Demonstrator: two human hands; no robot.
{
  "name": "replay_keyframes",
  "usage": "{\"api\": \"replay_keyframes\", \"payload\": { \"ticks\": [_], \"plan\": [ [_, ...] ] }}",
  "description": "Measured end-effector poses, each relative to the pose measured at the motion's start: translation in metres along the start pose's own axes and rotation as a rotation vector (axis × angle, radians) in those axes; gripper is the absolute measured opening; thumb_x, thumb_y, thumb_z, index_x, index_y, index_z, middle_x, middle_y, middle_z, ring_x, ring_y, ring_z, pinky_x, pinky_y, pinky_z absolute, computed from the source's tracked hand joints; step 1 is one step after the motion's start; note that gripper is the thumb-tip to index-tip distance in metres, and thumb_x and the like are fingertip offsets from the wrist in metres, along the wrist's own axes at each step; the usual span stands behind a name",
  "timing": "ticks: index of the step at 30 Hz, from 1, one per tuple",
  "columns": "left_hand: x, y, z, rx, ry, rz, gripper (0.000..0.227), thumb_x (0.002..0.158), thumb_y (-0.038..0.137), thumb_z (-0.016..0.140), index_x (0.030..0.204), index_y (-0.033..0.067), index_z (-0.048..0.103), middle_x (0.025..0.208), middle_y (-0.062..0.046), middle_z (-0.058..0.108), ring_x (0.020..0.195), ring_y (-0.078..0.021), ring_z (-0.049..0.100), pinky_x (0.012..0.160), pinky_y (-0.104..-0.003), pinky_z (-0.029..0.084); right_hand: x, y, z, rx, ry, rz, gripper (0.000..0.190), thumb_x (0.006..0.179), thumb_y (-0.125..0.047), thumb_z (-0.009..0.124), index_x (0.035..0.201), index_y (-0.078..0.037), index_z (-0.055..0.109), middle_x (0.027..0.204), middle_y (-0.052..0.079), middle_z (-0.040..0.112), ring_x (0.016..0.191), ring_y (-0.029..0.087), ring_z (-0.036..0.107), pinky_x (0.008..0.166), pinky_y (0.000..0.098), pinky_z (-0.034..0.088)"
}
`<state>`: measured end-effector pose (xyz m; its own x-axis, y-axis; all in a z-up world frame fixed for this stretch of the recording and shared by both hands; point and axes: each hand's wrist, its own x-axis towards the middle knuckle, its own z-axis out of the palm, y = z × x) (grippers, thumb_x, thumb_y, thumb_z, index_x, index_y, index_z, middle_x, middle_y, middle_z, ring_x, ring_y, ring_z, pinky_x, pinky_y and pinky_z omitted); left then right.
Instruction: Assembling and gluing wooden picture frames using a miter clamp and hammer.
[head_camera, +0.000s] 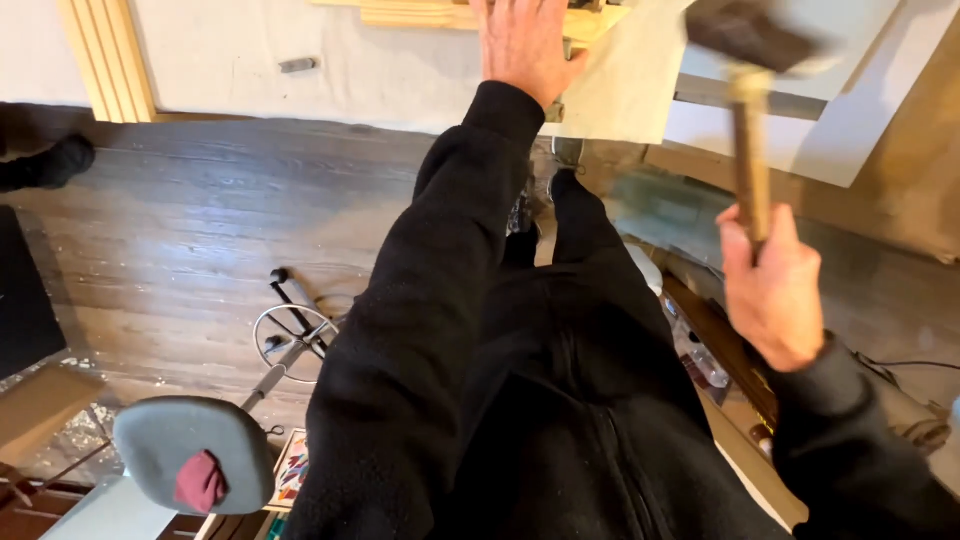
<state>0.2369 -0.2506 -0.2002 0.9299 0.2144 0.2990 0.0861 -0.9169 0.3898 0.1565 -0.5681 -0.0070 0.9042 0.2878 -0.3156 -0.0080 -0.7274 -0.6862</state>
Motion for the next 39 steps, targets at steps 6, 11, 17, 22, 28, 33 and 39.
{"api": "replay_keyframes", "payload": {
  "ticks": [6, 11, 17, 22, 28, 33, 39],
  "plan": [
    [0.017, 0.023, -0.037, 0.086, 0.037, -0.039, 0.101, 0.052, 0.039, 0.093, 0.141, 0.0159, 0.052, 0.139, -0.02, 0.049, 0.132, -0.0421, 0.041, 0.105, -0.069, 0.03, 0.028, -0.003, 0.016, -0.232, -0.035, -0.064, 0.019, 0.111, -0.018, 0.06, 0.112, 0.001, 0.056, 0.082, 0.026, 0.064, 0.079, 0.045, 0.064, 0.062, 0.0472, 0.049],
    [0.011, 0.015, -0.019, 0.07, 0.073, 0.003, 0.102, 0.062, 0.042, 0.096, 0.146, 0.0208, 0.042, 0.144, -0.017, 0.042, 0.14, -0.0428, 0.034, 0.117, -0.074, 0.024, 0.055, -0.042, 0.017, -0.146, -0.055, 0.027, 0.022, 0.111, -0.021, 0.055, 0.114, 0.0, 0.053, 0.08, 0.027, 0.063, 0.07, 0.047, 0.065, 0.061, 0.0529, 0.05],
    [0.008, 0.028, -0.032, 0.063, -0.062, -0.089, 0.101, 0.062, 0.036, 0.095, 0.146, 0.0227, 0.041, 0.144, -0.015, 0.042, 0.141, -0.0419, 0.035, 0.118, -0.072, 0.026, 0.064, -0.009, 0.026, -0.319, -0.129, -0.099, 0.023, 0.111, -0.021, 0.059, 0.112, 0.001, 0.052, 0.079, 0.029, 0.064, 0.077, 0.052, 0.063, 0.061, 0.0576, 0.047],
    [0.011, 0.025, -0.034, 0.024, -0.007, -0.054, 0.112, 0.059, 0.034, 0.095, 0.153, 0.0215, 0.036, 0.15, -0.015, 0.039, 0.142, -0.0414, 0.034, 0.116, -0.071, 0.027, 0.064, -0.015, 0.028, -0.22, -0.056, -0.1, 0.02, 0.112, -0.02, 0.056, 0.116, -0.001, 0.052, 0.084, 0.027, 0.065, 0.078, 0.049, 0.066, 0.064, 0.0555, 0.051],
    [0.012, 0.026, -0.04, 0.03, -0.072, -0.093, 0.114, 0.058, 0.035, 0.096, 0.154, 0.021, 0.037, 0.149, -0.016, 0.038, 0.141, -0.0418, 0.034, 0.115, -0.071, 0.027, 0.07, -0.015, 0.026, -0.3, -0.08, -0.04, 0.022, 0.113, -0.022, 0.057, 0.116, -0.001, 0.052, 0.078, 0.029, 0.064, 0.07, 0.05, 0.066, 0.059, 0.0565, 0.051],
    [0.015, 0.026, -0.038, 0.016, 0.034, -0.029, 0.112, 0.062, 0.034, 0.096, 0.154, 0.0235, 0.034, 0.149, -0.013, 0.039, 0.142, -0.0389, 0.034, 0.117, -0.07, 0.027, 0.068, 0.001, 0.032, -0.184, 0.017, -0.076, 0.021, 0.113, -0.021, 0.057, 0.118, 0.0, 0.052, 0.08, 0.027, 0.065, 0.071, 0.046, 0.069, 0.059, 0.0528, 0.054],
    [0.011, 0.022, -0.038, 0.063, -0.06, -0.079, 0.113, 0.057, 0.035, 0.096, 0.152, 0.022, 0.036, 0.147, -0.017, 0.04, 0.139, -0.0421, 0.034, 0.112, -0.071, 0.028, 0.066, -0.016, 0.032, -0.312, -0.064, -0.129, 0.023, 0.113, -0.022, 0.059, 0.114, 0.0, 0.053, 0.077, 0.025, 0.065, 0.07, 0.045, 0.069, 0.058, 0.0516, 0.052]
  ]
}}
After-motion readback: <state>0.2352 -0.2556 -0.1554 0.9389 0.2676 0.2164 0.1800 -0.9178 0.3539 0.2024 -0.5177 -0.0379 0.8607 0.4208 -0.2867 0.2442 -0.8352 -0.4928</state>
